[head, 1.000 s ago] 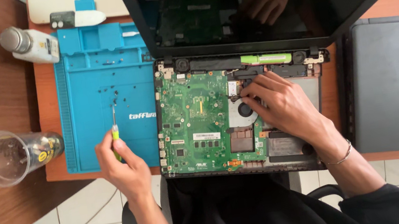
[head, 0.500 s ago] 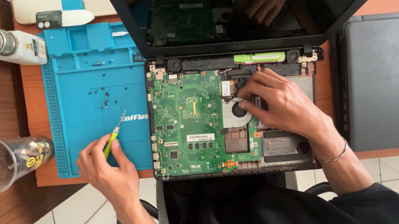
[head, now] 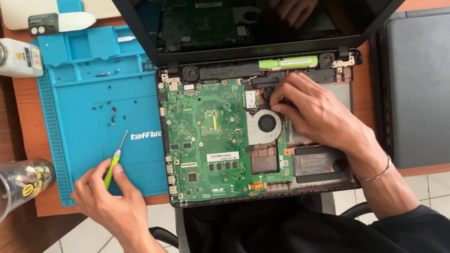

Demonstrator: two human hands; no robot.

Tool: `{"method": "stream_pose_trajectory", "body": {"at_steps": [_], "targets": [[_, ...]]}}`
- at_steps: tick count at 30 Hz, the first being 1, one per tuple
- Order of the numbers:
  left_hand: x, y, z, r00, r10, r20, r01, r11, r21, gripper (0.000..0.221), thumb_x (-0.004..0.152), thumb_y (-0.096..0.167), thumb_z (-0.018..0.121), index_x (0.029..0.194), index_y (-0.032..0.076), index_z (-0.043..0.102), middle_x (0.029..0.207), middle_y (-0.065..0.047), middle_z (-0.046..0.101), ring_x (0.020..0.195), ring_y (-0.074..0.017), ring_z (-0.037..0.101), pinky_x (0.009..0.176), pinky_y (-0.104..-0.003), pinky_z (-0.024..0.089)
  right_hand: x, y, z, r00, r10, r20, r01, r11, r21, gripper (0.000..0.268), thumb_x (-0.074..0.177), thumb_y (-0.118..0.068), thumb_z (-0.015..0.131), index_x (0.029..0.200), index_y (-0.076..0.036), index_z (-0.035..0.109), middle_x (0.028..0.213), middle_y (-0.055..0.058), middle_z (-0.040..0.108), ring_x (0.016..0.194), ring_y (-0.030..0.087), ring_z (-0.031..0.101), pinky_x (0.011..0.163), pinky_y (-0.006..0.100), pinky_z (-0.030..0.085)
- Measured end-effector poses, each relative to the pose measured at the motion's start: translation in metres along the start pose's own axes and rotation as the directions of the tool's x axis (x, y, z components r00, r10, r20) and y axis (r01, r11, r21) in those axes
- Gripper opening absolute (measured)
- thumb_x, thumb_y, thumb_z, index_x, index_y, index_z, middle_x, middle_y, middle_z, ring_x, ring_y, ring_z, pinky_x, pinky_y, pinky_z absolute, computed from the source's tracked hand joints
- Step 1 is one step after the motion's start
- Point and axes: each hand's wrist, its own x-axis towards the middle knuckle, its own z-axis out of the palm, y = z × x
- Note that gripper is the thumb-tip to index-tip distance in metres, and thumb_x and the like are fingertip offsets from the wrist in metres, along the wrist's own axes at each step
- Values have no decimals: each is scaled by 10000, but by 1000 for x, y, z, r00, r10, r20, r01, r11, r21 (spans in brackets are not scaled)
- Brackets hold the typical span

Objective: The person works on an open laptop, using a small screwdriver to handle components and adjusting internal cables by hand.

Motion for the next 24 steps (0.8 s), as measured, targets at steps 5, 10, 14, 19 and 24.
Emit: {"method": "stream_pose_trajectory", "body": {"at_steps": [5,10,14,19,24], "targets": [[9,20,-5,997,53,-59,-58,994,-88,193,1038,84,713,1225,63,672,1203,-106,580,1196,-323,550,1042,-472,434,0,1,2,997,71,-36,-70,997,31,114,949,-53,690,1001,12,612,933,120,617,872,295,618,782,407,513],[31,78,-6,934,342,100,-294,898,-329,141,1036,53,681,1167,99,709,1173,-28,668,1148,-228,628,987,-421,490,3,1,3,992,107,-63,-105,994,41,104,954,-63,703,1027,-10,652,915,123,629,855,293,631,763,411,510],[50,125,14,707,658,260,-543,740,-397,246,947,110,730,1192,110,712,1174,-36,660,1128,-242,598,968,-433,483,4,-1,2,993,93,-69,-89,994,57,158,956,-59,705,1095,-5,650,970,128,653,850,283,656,747,400,535],[64,143,24,545,768,337,-662,640,-389,411,859,80,748,1267,121,723,1177,-31,638,1128,-237,589,959,-420,464,5,-2,2,991,115,-72,-109,991,79,191,950,-56,712,1121,-7,643,986,126,669,825,262,686,705,374,562],[68,143,31,489,789,373,-694,610,-382,479,748,53,765,1213,168,740,1189,-34,632,1121,-242,578,915,-427,453,5,1,3,993,104,-61,-100,992,72,197,945,-67,713,1116,-8,635,974,109,677,848,235,709,730,359,585]]}}
